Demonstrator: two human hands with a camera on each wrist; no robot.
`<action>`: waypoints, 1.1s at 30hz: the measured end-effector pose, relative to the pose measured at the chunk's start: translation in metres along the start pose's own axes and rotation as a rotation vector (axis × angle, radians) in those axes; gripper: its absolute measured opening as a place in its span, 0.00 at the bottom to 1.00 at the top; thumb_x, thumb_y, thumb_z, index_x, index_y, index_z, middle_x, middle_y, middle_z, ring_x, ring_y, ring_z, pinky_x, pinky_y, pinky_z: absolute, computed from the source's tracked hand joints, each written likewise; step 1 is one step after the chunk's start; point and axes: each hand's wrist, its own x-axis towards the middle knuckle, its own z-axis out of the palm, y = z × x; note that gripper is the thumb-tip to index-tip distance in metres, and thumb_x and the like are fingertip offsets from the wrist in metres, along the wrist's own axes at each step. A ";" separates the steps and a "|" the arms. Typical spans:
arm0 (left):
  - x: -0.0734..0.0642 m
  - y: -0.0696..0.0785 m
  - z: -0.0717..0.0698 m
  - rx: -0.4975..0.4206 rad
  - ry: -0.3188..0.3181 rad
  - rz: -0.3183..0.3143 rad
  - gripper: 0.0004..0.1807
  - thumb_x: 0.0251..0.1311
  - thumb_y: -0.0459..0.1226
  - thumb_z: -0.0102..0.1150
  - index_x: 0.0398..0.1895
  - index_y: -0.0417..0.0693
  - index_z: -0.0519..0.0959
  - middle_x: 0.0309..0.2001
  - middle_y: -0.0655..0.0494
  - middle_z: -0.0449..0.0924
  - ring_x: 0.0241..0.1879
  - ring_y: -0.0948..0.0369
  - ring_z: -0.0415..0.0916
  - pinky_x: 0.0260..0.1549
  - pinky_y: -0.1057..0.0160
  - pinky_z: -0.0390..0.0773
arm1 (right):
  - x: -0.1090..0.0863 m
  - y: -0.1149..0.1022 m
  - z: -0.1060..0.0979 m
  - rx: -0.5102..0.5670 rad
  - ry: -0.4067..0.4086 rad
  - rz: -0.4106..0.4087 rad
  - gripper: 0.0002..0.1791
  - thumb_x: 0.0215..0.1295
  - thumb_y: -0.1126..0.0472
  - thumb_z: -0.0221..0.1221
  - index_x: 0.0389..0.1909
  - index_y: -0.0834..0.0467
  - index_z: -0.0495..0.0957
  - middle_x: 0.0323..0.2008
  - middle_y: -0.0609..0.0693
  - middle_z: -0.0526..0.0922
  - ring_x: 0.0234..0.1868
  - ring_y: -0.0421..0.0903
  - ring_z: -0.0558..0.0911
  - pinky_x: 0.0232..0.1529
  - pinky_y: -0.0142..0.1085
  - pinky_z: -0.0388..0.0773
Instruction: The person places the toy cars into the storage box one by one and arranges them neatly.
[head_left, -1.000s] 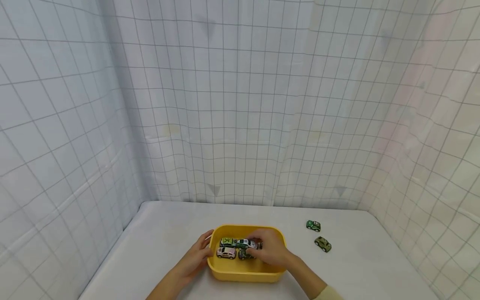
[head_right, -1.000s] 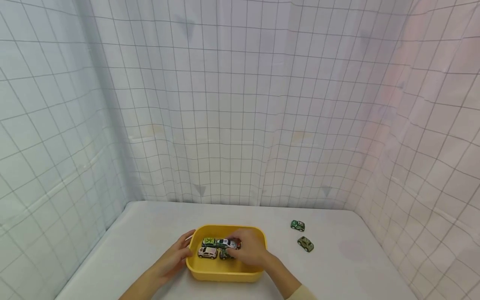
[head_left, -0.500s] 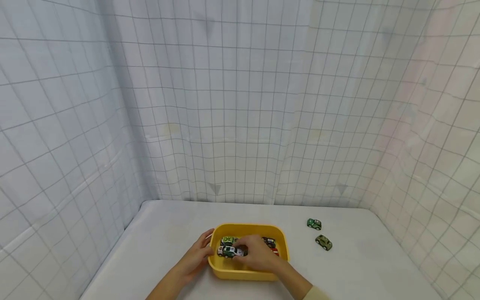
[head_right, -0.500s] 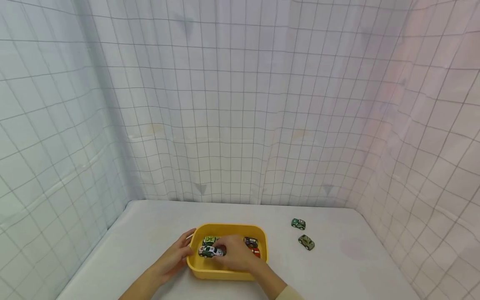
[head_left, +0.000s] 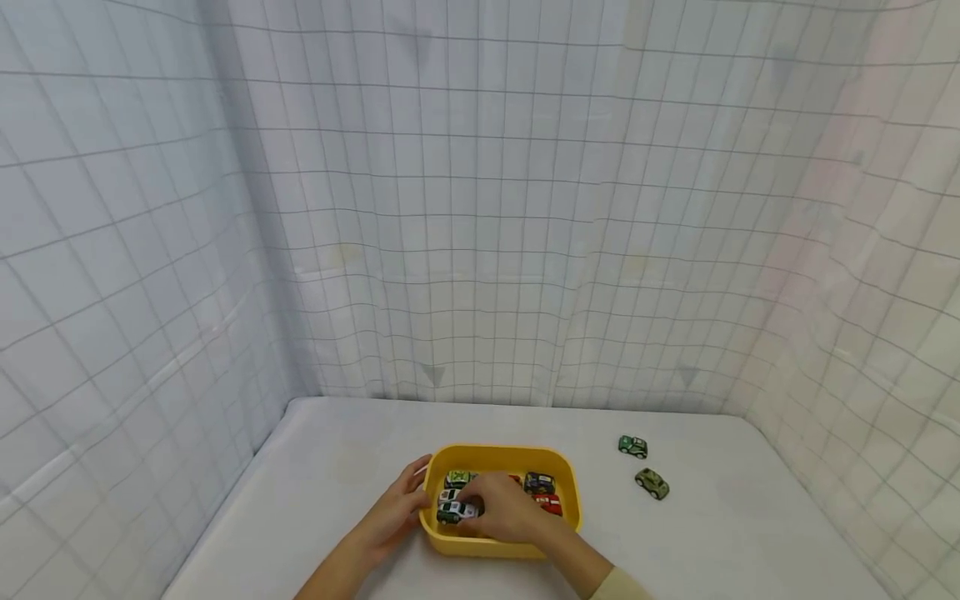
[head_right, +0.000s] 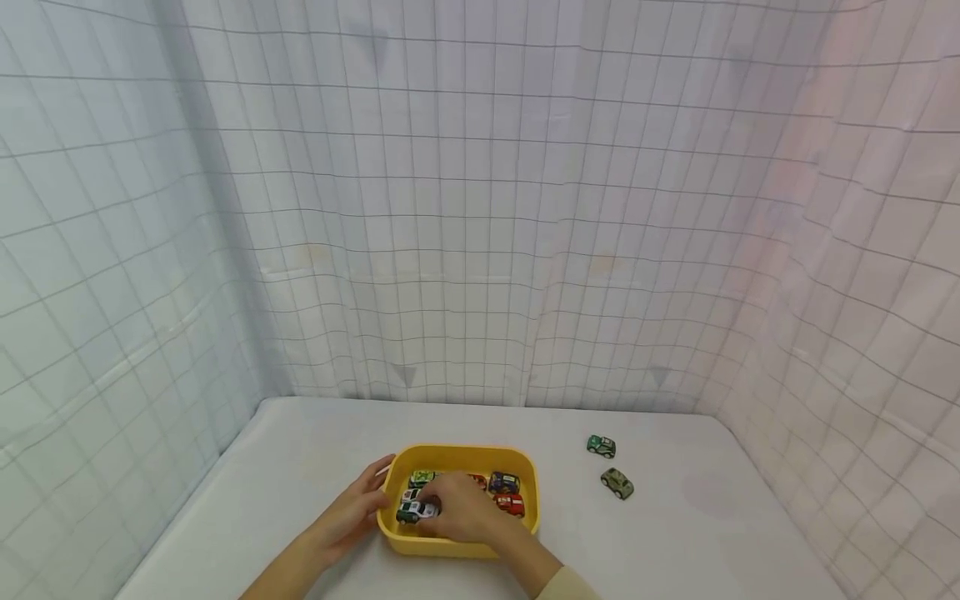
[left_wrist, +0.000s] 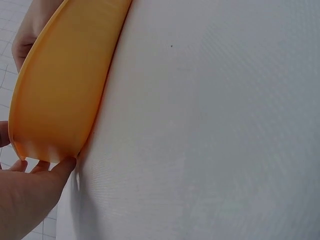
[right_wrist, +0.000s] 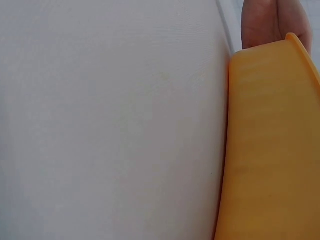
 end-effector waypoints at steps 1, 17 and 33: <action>0.000 0.000 0.001 0.003 -0.001 0.002 0.45 0.62 0.26 0.49 0.83 0.42 0.46 0.81 0.31 0.40 0.77 0.36 0.46 0.66 0.42 0.65 | 0.000 0.000 0.000 0.010 -0.003 0.001 0.16 0.60 0.51 0.74 0.47 0.53 0.90 0.38 0.31 0.84 0.37 0.30 0.77 0.44 0.29 0.77; 0.002 -0.003 0.005 0.020 0.015 0.001 0.44 0.63 0.26 0.49 0.83 0.41 0.47 0.80 0.31 0.41 0.77 0.36 0.47 0.66 0.41 0.64 | -0.006 -0.001 -0.004 0.039 -0.010 0.022 0.16 0.60 0.54 0.75 0.48 0.54 0.90 0.38 0.33 0.86 0.38 0.31 0.80 0.43 0.29 0.78; 0.002 -0.003 0.005 0.023 0.049 -0.005 0.45 0.61 0.26 0.50 0.82 0.41 0.48 0.80 0.31 0.43 0.76 0.34 0.48 0.65 0.39 0.64 | -0.027 0.003 -0.032 0.085 0.017 0.063 0.14 0.59 0.57 0.75 0.45 0.54 0.90 0.39 0.39 0.87 0.38 0.35 0.83 0.41 0.30 0.80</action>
